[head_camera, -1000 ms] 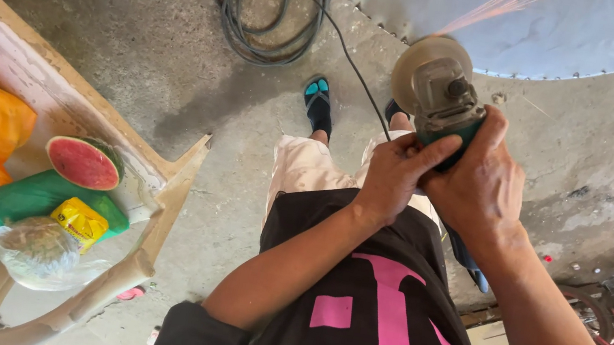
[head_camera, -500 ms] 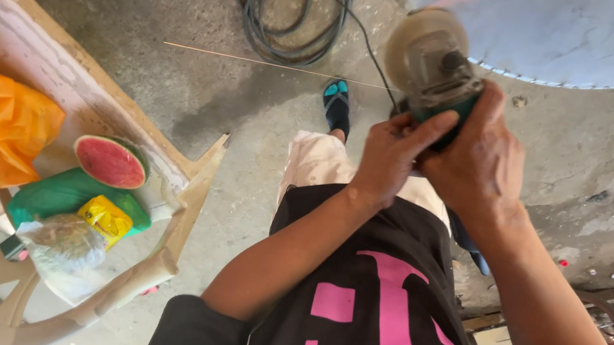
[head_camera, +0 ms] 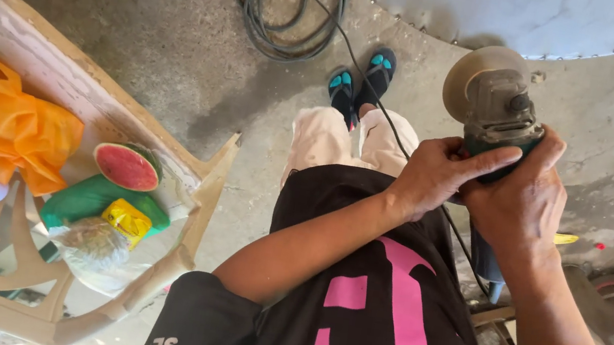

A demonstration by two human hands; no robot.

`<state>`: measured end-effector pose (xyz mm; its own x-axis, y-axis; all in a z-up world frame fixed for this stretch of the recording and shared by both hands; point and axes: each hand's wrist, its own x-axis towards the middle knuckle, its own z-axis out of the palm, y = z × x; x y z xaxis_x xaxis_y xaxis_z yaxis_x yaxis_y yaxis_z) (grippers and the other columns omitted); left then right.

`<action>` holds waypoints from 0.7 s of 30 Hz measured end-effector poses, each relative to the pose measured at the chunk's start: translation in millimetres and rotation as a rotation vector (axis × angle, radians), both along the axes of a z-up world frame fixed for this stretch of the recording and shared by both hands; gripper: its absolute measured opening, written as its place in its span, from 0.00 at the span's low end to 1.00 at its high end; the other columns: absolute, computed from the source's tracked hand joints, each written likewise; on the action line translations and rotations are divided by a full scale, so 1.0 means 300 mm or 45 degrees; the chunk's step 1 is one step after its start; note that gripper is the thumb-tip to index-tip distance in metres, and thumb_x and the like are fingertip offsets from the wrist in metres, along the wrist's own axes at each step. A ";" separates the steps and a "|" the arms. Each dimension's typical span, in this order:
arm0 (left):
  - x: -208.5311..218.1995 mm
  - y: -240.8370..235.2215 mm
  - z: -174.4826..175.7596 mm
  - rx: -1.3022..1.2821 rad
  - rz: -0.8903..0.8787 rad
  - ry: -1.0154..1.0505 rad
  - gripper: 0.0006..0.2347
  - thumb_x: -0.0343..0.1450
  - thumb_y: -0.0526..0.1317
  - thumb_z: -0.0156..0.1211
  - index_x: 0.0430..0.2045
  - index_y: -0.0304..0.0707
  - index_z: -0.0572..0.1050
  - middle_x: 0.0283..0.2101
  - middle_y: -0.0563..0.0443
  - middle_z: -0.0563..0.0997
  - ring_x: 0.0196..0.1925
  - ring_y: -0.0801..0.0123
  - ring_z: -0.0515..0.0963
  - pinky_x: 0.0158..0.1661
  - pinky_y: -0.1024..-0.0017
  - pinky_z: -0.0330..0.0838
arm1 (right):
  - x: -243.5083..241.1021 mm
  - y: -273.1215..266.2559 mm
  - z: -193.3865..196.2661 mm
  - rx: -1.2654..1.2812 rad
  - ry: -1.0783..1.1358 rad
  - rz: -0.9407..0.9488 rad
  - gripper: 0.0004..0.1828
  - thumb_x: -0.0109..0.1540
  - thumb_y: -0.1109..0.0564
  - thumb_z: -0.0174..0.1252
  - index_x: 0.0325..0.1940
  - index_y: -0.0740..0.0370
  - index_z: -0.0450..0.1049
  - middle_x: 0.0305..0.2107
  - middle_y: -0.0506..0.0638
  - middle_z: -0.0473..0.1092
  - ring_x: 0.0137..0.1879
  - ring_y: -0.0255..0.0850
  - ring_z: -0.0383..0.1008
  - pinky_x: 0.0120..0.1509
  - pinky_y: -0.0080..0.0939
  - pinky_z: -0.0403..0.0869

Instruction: The recorder uses an angle grinder to smooth and shape the edge of a large circular metal disc.

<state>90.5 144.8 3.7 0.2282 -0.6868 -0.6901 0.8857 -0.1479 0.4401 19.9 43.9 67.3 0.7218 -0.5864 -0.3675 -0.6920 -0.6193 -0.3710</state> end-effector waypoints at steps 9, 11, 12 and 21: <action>0.082 0.020 -0.016 0.033 -0.057 0.011 0.29 0.65 0.57 0.72 0.37 0.18 0.80 0.34 0.46 0.83 0.31 0.75 0.81 0.31 0.76 0.78 | 0.068 0.022 -0.024 -0.003 0.011 -0.064 0.42 0.60 0.53 0.71 0.65 0.72 0.53 0.37 0.70 0.74 0.42 0.70 0.77 0.44 0.63 0.75; 0.099 0.063 -0.020 0.021 -0.068 0.034 0.28 0.66 0.56 0.72 0.39 0.19 0.80 0.35 0.47 0.83 0.33 0.75 0.80 0.34 0.76 0.77 | 0.087 0.063 -0.026 -0.007 0.038 -0.084 0.42 0.60 0.52 0.71 0.66 0.72 0.53 0.37 0.70 0.74 0.42 0.70 0.77 0.43 0.63 0.75; 0.120 0.075 -0.026 -0.004 -0.064 0.035 0.27 0.67 0.54 0.72 0.40 0.19 0.80 0.37 0.47 0.83 0.35 0.75 0.80 0.36 0.77 0.76 | 0.107 0.076 -0.030 -0.023 0.042 -0.088 0.42 0.61 0.52 0.71 0.66 0.72 0.53 0.38 0.70 0.74 0.42 0.70 0.77 0.43 0.63 0.74; 0.323 0.237 -0.018 -0.031 -0.063 0.079 0.23 0.70 0.49 0.71 0.46 0.21 0.79 0.44 0.49 0.83 0.43 0.75 0.80 0.45 0.76 0.75 | 0.282 0.244 -0.044 0.058 -0.025 -0.227 0.43 0.57 0.54 0.70 0.66 0.72 0.54 0.41 0.71 0.75 0.42 0.69 0.78 0.42 0.61 0.75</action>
<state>187.4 216.0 -1.5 0.1505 -0.7130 -0.6848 0.9033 -0.1823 0.3884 104.6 117.0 54.2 0.6154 -0.6888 -0.3832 -0.7815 -0.4698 -0.4105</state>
